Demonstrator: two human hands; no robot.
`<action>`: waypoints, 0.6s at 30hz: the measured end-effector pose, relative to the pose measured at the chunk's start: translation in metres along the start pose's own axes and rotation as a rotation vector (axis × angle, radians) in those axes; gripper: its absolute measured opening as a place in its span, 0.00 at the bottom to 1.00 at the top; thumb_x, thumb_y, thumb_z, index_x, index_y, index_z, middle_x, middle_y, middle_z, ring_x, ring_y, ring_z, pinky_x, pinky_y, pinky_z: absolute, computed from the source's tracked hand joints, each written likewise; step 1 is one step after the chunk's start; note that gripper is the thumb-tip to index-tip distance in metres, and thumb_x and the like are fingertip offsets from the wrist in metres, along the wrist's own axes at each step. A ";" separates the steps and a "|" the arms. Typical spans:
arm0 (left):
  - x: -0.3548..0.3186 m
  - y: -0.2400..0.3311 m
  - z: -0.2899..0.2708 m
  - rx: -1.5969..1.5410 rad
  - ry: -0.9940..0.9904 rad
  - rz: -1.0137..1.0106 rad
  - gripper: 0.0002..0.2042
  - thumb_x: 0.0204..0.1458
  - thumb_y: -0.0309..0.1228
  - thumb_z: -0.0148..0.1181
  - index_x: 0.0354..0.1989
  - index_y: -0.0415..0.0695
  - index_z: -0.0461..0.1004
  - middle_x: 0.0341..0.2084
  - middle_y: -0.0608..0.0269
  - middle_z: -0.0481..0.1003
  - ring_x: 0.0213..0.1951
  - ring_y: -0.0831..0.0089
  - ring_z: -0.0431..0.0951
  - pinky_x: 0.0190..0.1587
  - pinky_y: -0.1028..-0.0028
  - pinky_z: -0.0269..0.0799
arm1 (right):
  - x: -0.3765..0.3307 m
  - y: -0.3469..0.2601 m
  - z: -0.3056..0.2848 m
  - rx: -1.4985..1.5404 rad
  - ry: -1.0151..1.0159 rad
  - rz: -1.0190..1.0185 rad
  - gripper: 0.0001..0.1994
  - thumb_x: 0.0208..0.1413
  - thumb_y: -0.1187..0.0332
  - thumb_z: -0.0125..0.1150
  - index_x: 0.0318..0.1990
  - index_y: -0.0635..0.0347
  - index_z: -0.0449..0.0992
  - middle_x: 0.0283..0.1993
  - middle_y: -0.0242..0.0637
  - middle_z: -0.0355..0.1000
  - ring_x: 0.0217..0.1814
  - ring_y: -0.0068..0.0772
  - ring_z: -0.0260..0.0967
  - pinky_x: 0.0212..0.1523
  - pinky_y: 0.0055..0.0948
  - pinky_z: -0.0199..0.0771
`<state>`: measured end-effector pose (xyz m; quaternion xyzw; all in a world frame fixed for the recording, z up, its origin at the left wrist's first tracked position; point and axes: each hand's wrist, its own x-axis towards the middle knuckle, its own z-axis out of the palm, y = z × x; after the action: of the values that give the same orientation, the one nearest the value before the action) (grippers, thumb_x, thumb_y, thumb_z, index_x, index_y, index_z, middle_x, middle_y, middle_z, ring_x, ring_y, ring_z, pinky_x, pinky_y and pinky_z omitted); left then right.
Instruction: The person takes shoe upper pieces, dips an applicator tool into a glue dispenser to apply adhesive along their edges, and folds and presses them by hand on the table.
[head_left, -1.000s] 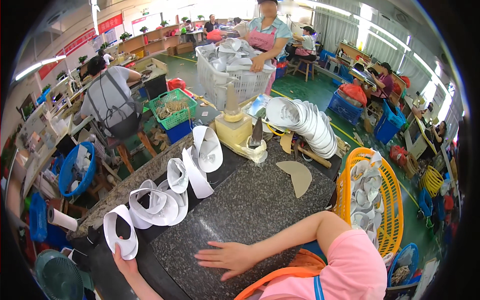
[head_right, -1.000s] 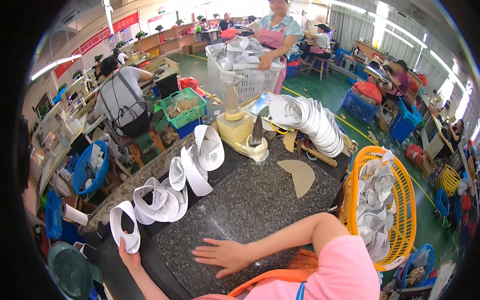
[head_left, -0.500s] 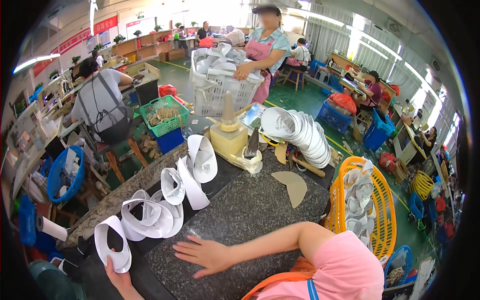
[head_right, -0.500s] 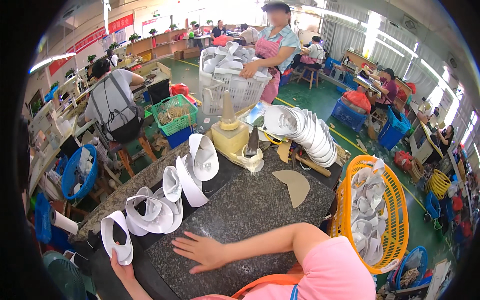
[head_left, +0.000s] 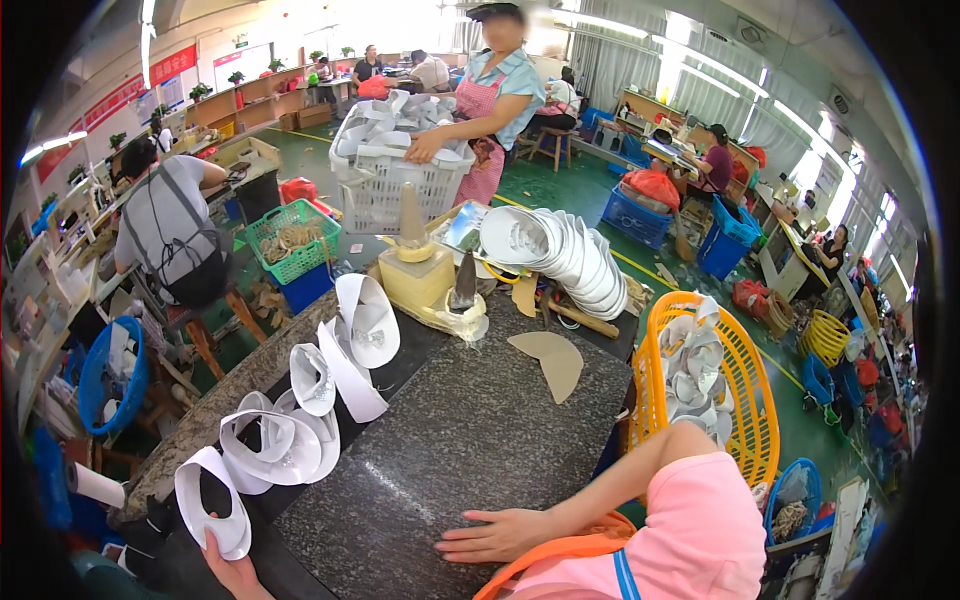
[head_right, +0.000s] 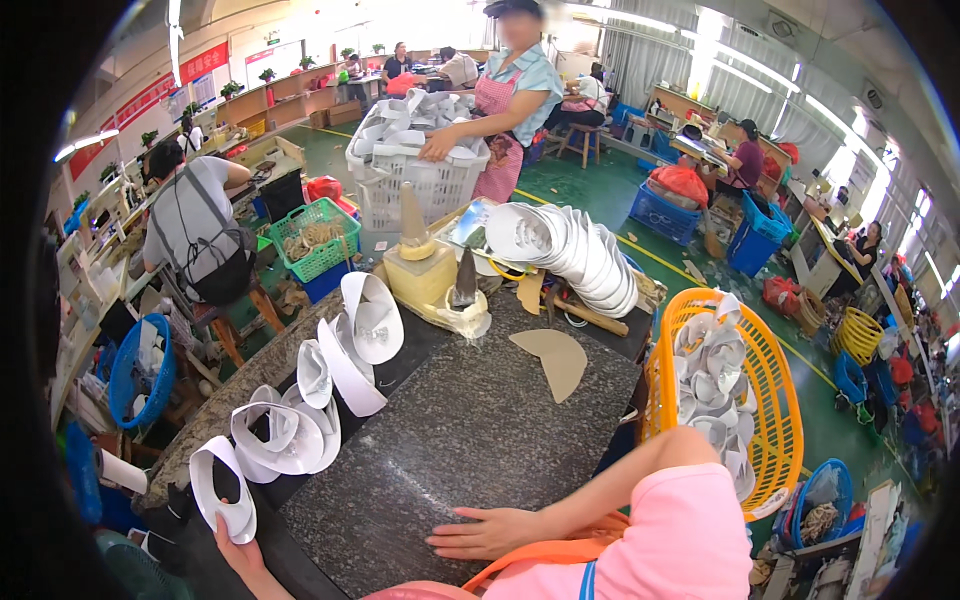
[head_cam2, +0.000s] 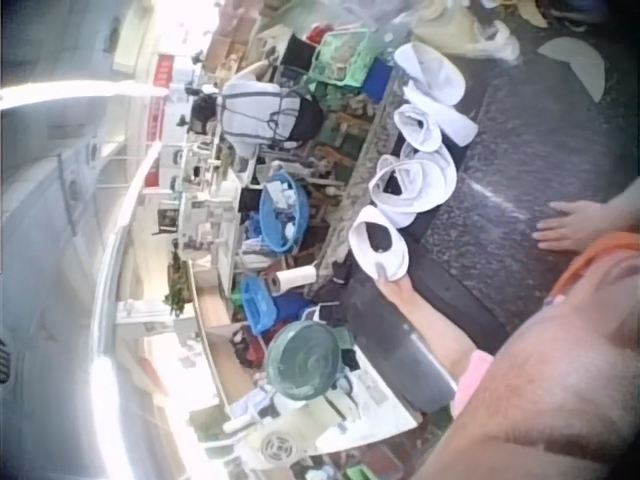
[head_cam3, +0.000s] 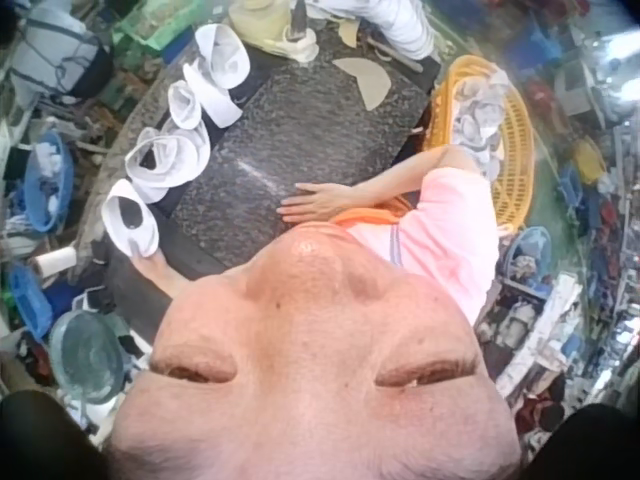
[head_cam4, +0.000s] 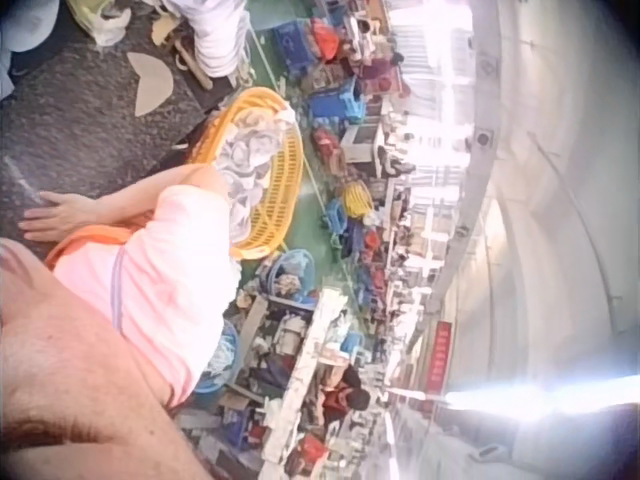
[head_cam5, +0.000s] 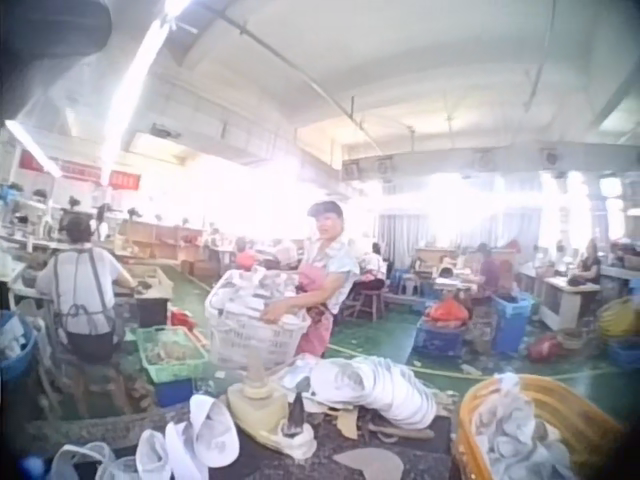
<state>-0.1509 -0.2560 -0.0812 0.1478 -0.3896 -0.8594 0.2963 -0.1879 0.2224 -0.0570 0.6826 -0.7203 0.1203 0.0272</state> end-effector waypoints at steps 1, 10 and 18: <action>0.000 0.000 0.001 -0.002 0.019 0.006 0.22 0.56 0.32 0.52 0.58 0.38 0.59 0.49 0.53 0.70 0.51 0.64 0.70 0.54 0.64 0.66 | 0.014 0.005 -0.010 0.139 -0.069 0.009 0.35 0.57 0.47 0.39 0.65 0.65 0.48 0.71 0.46 0.39 0.73 0.42 0.34 0.68 0.49 0.28; 0.002 -0.001 0.004 -0.018 0.029 0.007 0.22 0.55 0.31 0.53 0.57 0.37 0.59 0.49 0.51 0.69 0.51 0.62 0.70 0.54 0.63 0.66 | 0.142 0.076 0.005 0.059 0.191 0.036 0.36 0.54 0.48 0.48 0.63 0.65 0.52 0.69 0.52 0.41 0.73 0.49 0.33 0.68 0.51 0.30; 0.001 0.003 0.008 0.010 0.032 -0.001 0.23 0.55 0.32 0.53 0.58 0.38 0.59 0.48 0.53 0.70 0.50 0.64 0.70 0.54 0.66 0.66 | 0.156 0.086 0.007 0.026 0.244 0.157 0.35 0.55 0.47 0.45 0.63 0.64 0.52 0.68 0.51 0.43 0.72 0.50 0.35 0.67 0.51 0.35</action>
<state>-0.1541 -0.2534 -0.0734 0.1631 -0.3890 -0.8551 0.3013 -0.2823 0.0720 -0.0434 0.6045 -0.7614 0.2134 0.0964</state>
